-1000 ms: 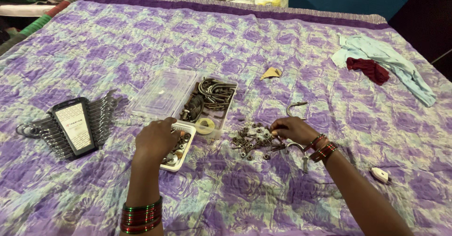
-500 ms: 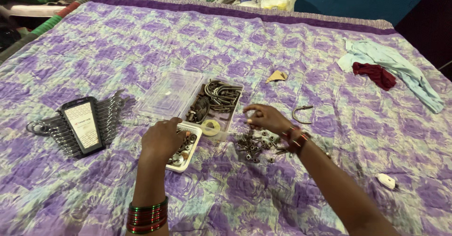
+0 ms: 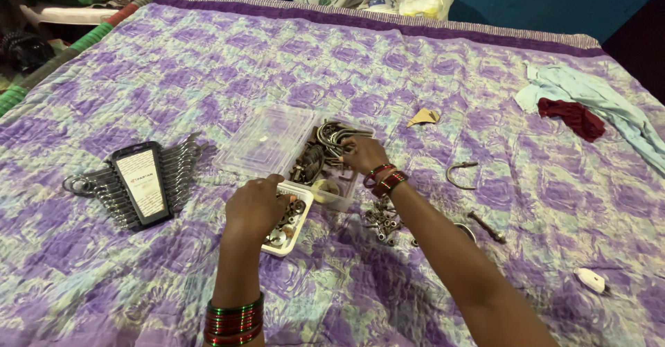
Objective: The person picks small metal components from a plastic container and the bed surface, then joins them by hand. The person repeatedly assembles pairs of small metal pieces and places the completed units on the bed.
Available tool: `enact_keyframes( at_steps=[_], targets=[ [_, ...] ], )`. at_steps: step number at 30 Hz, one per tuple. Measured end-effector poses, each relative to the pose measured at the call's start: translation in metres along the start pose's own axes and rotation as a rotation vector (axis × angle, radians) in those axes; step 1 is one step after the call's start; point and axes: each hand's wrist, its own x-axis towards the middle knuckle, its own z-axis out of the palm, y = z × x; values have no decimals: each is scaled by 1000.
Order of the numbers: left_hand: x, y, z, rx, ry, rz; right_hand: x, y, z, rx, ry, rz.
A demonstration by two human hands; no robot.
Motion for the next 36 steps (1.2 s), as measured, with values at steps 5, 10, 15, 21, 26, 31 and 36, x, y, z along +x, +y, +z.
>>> enact_keyframes(
  at_steps=[5, 10, 15, 21, 26, 31, 36],
  targets=[
    [0, -2, 0, 2, 2, -14, 5, -30, 20, 30, -13, 40],
    [3, -4, 2, -6, 4, -10, 3, -46, 41, 161, 8, 19],
    [2, -4, 2, 10, -18, -28, 1, -50, 56, 424, -74, 25],
    [2, -4, 0, 2, -5, -19, -2, -55, 47, 378, -79, 33],
    [-1, 0, -2, -3, -4, -27, -23, -60, 5, 397, -24, 40],
    [-3, 5, -2, 5, 12, -3, -55, -32, -53, 194, 33, -77],
    [-4, 17, 7, 33, -55, 12, -97, 23, -93, 19, 44, 1]
  ],
)
